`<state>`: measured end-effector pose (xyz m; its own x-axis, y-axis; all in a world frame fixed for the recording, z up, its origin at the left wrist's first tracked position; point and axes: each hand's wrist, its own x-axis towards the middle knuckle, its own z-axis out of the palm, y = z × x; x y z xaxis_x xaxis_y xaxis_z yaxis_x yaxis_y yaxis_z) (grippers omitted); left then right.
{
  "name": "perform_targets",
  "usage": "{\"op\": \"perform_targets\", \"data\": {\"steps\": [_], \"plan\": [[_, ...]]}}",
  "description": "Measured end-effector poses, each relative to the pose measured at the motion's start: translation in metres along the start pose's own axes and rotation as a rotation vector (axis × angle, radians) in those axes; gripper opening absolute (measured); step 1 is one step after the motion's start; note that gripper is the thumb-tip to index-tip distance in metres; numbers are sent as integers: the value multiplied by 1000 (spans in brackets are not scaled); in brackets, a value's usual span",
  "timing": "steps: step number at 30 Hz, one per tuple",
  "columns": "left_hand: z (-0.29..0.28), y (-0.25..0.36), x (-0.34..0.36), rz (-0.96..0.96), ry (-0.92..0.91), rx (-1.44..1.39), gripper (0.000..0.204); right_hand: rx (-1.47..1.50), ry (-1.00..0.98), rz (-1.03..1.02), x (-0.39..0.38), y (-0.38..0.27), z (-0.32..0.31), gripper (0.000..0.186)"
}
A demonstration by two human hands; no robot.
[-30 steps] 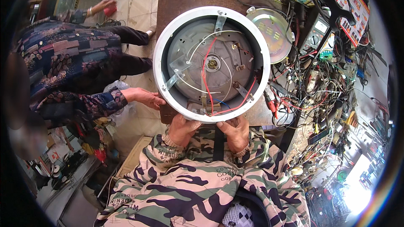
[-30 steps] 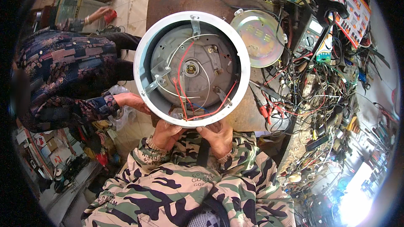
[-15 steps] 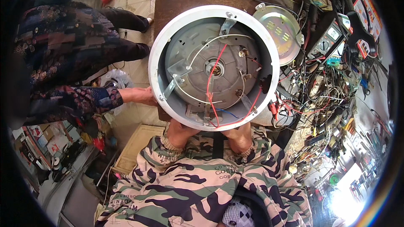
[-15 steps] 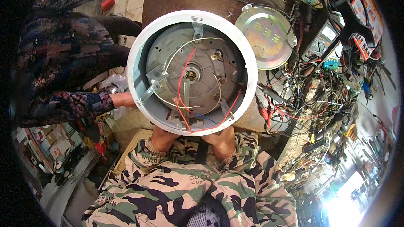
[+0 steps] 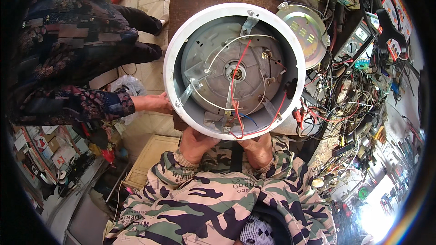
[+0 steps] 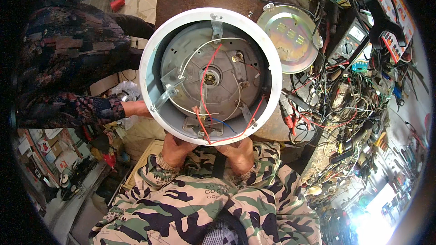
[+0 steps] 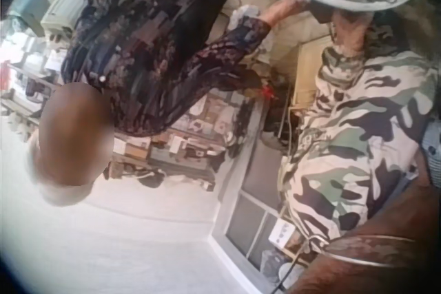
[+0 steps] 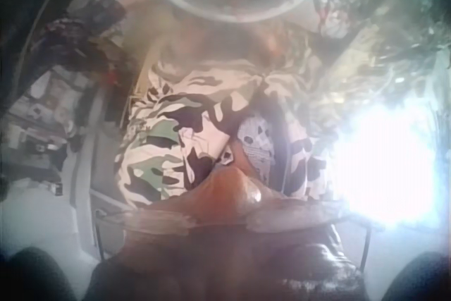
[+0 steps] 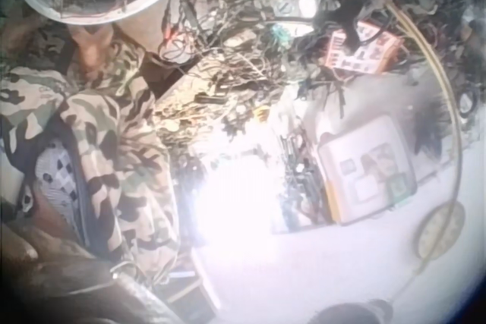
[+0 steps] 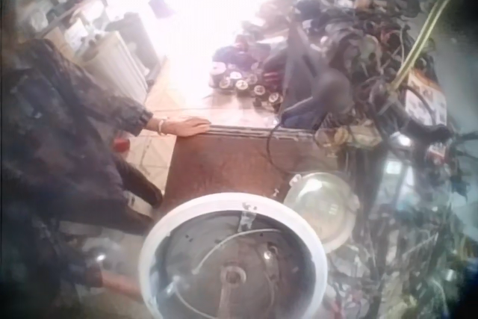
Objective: The person is repairing a ceiling fan motor. They use a multimeter to test the electrical connections and wires inside the motor housing. The person also uses a screwdriver to adjust components within the motor.
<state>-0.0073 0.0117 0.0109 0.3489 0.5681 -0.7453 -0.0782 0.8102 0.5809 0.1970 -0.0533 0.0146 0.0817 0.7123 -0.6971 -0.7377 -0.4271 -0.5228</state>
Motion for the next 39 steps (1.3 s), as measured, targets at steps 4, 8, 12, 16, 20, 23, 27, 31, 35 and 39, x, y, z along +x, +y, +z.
{"op": "perform_targets", "data": {"steps": [4,8,12,16,20,23,27,31,35,39], "plan": [[10,10,1,15,25,14,49,13,10,-3,-1,3,-1,45],[5,7,2,45,-32,90,44,34,-7,-34,-1,4,-2,46],[6,11,2,82,-37,190,38,24,22,-62,0,8,-2,44],[8,13,2,94,-27,248,35,-73,65,-38,-2,8,-3,38],[5,7,3,124,-32,275,35,-305,71,-147,3,6,-8,48],[4,8,10,125,7,328,38,-509,131,-390,16,24,-22,80],[-13,-21,32,376,155,530,51,-731,29,-566,38,25,-38,75],[4,0,27,459,250,405,61,-394,27,-505,33,21,-27,44],[-15,9,28,900,320,880,72,-710,-1,-570,33,8,-34,39],[6,51,28,1504,530,1234,78,-1074,165,-806,26,-3,-19,40]]}}
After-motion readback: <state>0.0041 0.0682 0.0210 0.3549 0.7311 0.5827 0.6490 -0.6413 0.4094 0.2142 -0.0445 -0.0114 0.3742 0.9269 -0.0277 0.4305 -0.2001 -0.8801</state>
